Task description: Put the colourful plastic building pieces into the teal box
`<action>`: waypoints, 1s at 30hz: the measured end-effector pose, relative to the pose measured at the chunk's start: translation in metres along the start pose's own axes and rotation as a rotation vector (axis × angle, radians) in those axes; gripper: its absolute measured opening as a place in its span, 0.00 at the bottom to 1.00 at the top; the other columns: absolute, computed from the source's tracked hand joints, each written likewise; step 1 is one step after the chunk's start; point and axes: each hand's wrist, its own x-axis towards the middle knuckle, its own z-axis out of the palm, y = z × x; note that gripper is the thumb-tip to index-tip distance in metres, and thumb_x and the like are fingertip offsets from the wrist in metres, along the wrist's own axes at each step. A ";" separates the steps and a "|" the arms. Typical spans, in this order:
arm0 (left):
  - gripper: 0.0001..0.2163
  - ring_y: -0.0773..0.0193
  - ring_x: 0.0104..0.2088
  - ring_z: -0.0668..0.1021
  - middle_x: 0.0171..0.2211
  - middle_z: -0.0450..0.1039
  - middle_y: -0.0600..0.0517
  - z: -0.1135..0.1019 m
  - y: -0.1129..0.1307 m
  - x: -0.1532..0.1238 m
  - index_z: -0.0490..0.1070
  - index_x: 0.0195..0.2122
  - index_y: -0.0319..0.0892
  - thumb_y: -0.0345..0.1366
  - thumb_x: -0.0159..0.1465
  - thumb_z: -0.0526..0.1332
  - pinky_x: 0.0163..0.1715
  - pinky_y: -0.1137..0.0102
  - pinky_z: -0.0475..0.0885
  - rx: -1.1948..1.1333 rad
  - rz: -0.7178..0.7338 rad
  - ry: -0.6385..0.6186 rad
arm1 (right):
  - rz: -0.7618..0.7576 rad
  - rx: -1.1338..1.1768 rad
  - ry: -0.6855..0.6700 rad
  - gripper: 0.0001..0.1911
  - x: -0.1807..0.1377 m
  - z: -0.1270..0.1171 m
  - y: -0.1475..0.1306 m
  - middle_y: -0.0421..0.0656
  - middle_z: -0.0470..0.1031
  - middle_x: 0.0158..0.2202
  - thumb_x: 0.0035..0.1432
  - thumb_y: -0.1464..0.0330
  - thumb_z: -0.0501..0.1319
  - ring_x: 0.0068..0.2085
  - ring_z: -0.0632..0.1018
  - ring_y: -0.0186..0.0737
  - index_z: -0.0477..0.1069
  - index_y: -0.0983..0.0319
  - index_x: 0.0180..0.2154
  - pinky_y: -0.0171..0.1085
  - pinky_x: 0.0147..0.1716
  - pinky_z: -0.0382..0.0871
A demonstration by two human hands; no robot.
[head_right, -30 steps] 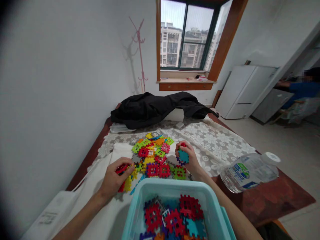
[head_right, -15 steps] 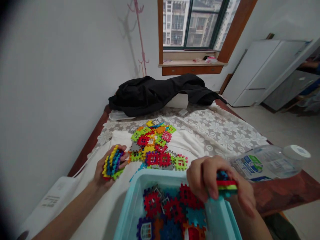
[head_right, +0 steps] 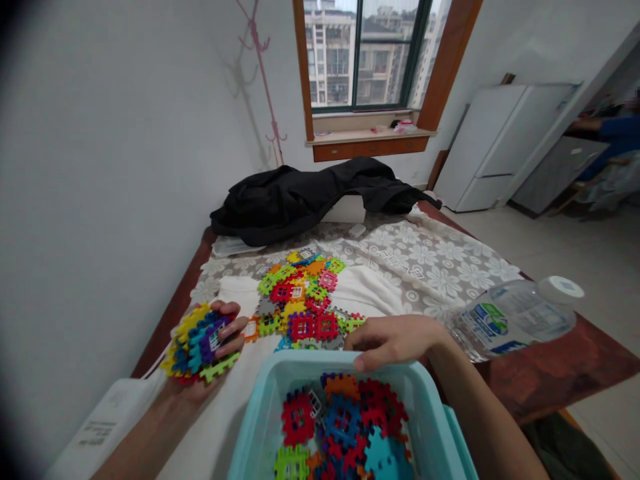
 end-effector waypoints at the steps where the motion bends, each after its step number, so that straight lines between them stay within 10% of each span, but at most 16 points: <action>1: 0.03 0.67 0.28 0.75 0.37 0.74 0.50 0.004 0.000 -0.004 0.75 0.41 0.42 0.33 0.68 0.67 0.21 0.77 0.71 0.050 0.022 -0.044 | -0.003 0.042 -0.028 0.19 0.006 0.004 0.002 0.41 0.75 0.36 0.68 0.57 0.67 0.34 0.73 0.35 0.79 0.65 0.49 0.33 0.34 0.67; 5: 0.10 0.67 0.28 0.74 0.36 0.74 0.51 0.028 -0.005 -0.032 0.78 0.38 0.46 0.45 0.65 0.73 0.20 0.77 0.69 0.437 0.142 -0.308 | -0.056 0.187 0.065 0.20 0.032 0.026 0.014 0.32 0.65 0.24 0.63 0.57 0.72 0.24 0.64 0.29 0.81 0.66 0.48 0.30 0.23 0.55; 10: 0.12 0.59 0.40 0.81 0.43 0.82 0.46 0.062 -0.019 -0.064 0.83 0.48 0.49 0.48 0.69 0.69 0.46 0.67 0.77 1.105 0.240 -0.601 | -0.066 0.300 0.109 0.21 0.051 0.044 0.019 0.30 0.62 0.21 0.60 0.55 0.74 0.22 0.61 0.28 0.83 0.63 0.48 0.31 0.21 0.52; 14: 0.14 0.53 0.52 0.84 0.51 0.84 0.47 0.062 -0.023 -0.064 0.80 0.58 0.55 0.43 0.76 0.60 0.66 0.56 0.69 1.142 0.127 -0.675 | -0.093 0.298 0.182 0.23 0.054 0.044 0.016 0.34 0.65 0.24 0.69 0.50 0.65 0.24 0.62 0.31 0.82 0.62 0.50 0.32 0.23 0.53; 18: 0.31 0.41 0.58 0.81 0.55 0.82 0.41 0.038 -0.013 -0.053 0.78 0.60 0.47 0.64 0.69 0.57 0.69 0.45 0.65 0.933 0.124 -0.703 | -0.092 0.146 0.421 0.25 0.054 0.033 0.022 0.35 0.67 0.24 0.73 0.47 0.59 0.24 0.64 0.32 0.81 0.61 0.49 0.32 0.24 0.56; 23: 0.12 0.47 0.56 0.80 0.50 0.82 0.43 0.021 -0.009 -0.041 0.82 0.49 0.45 0.44 0.72 0.64 0.66 0.54 0.70 0.820 0.191 -0.399 | -0.125 -0.367 0.865 0.30 0.053 0.018 0.038 0.49 0.79 0.49 0.69 0.43 0.60 0.45 0.79 0.47 0.75 0.58 0.58 0.44 0.46 0.76; 26: 0.12 0.44 0.62 0.76 0.54 0.80 0.40 0.016 -0.011 -0.032 0.82 0.50 0.43 0.37 0.67 0.69 0.67 0.57 0.66 0.958 0.144 -0.267 | -0.101 -0.623 0.744 0.48 0.058 0.023 0.045 0.53 0.56 0.76 0.62 0.39 0.65 0.72 0.62 0.62 0.58 0.53 0.74 0.61 0.69 0.60; 30: 0.27 0.41 0.64 0.73 0.64 0.75 0.44 0.012 -0.012 -0.018 0.77 0.62 0.47 0.42 0.61 0.71 0.67 0.54 0.65 0.974 -0.366 -0.462 | 0.004 -0.854 0.551 0.59 0.073 0.044 0.052 0.47 0.43 0.80 0.53 0.40 0.73 0.78 0.47 0.70 0.49 0.47 0.77 0.70 0.74 0.41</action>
